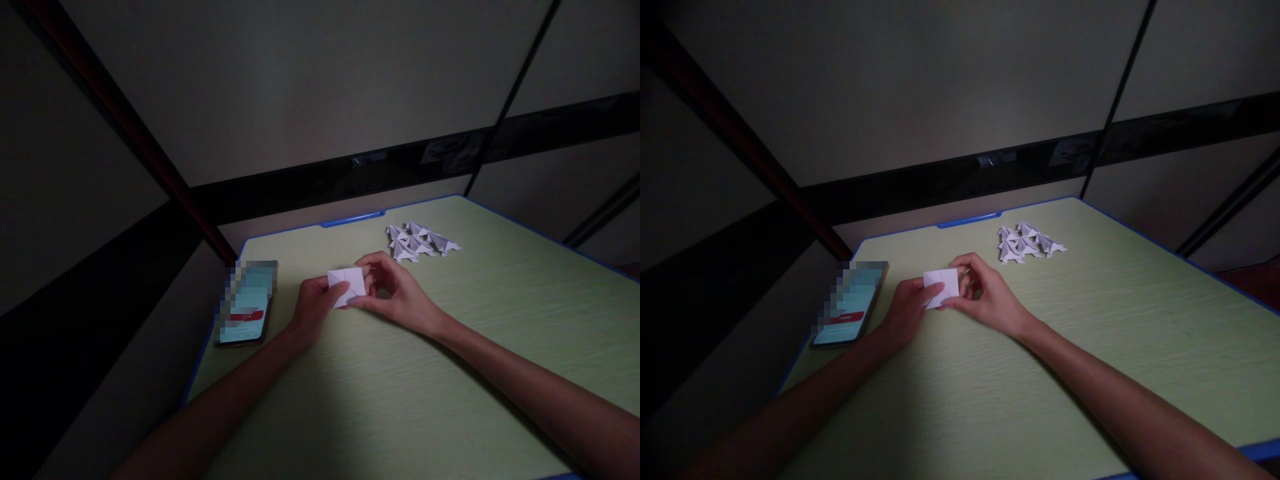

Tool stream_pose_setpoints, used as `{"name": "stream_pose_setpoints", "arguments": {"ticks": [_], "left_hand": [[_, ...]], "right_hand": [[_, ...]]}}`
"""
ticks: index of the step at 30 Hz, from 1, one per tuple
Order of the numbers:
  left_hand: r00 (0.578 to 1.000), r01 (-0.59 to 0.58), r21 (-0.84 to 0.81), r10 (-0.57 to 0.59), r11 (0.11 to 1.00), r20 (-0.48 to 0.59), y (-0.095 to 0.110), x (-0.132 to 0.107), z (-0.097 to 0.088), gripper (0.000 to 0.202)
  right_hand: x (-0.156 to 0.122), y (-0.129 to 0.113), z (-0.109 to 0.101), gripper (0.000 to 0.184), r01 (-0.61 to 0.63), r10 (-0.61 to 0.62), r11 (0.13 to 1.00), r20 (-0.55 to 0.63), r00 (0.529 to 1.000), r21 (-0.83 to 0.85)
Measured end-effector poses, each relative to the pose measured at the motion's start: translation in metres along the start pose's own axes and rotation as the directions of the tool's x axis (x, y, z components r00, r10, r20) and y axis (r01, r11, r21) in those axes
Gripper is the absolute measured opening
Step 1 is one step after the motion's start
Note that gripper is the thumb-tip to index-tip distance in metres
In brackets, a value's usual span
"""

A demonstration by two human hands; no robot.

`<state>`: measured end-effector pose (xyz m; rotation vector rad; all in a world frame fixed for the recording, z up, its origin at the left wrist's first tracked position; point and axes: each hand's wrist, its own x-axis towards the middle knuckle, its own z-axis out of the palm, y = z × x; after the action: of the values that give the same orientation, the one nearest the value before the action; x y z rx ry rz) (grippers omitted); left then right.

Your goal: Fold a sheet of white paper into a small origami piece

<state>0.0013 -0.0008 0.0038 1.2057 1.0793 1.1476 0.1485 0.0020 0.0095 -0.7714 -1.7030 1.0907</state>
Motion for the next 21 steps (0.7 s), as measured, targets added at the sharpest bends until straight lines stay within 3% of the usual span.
{"name": "stream_pose_setpoints", "arguments": {"ticks": [8,16,21], "left_hand": [[0.999,-0.015,-0.105,0.012,0.994,-0.037,-0.0046,0.0036,-0.0016,0.024],[0.999,-0.044,-0.034,0.043,0.998,-0.033,-0.005,0.0031,-0.0019,0.027],[0.999,-0.031,0.031,0.032,0.999,-0.027,-0.0001,0.0004,0.0011,0.026]], "right_hand": [[0.0004,0.0005,-0.0034,0.02,0.133,-0.13,0.985,0.038,0.991,-0.113],[0.0009,0.0003,-0.0057,0.012,0.081,-0.075,0.993,0.06,0.995,-0.091],[0.0033,0.0047,-0.0047,0.005,0.076,-0.077,0.995,-0.012,0.997,-0.065]]}}
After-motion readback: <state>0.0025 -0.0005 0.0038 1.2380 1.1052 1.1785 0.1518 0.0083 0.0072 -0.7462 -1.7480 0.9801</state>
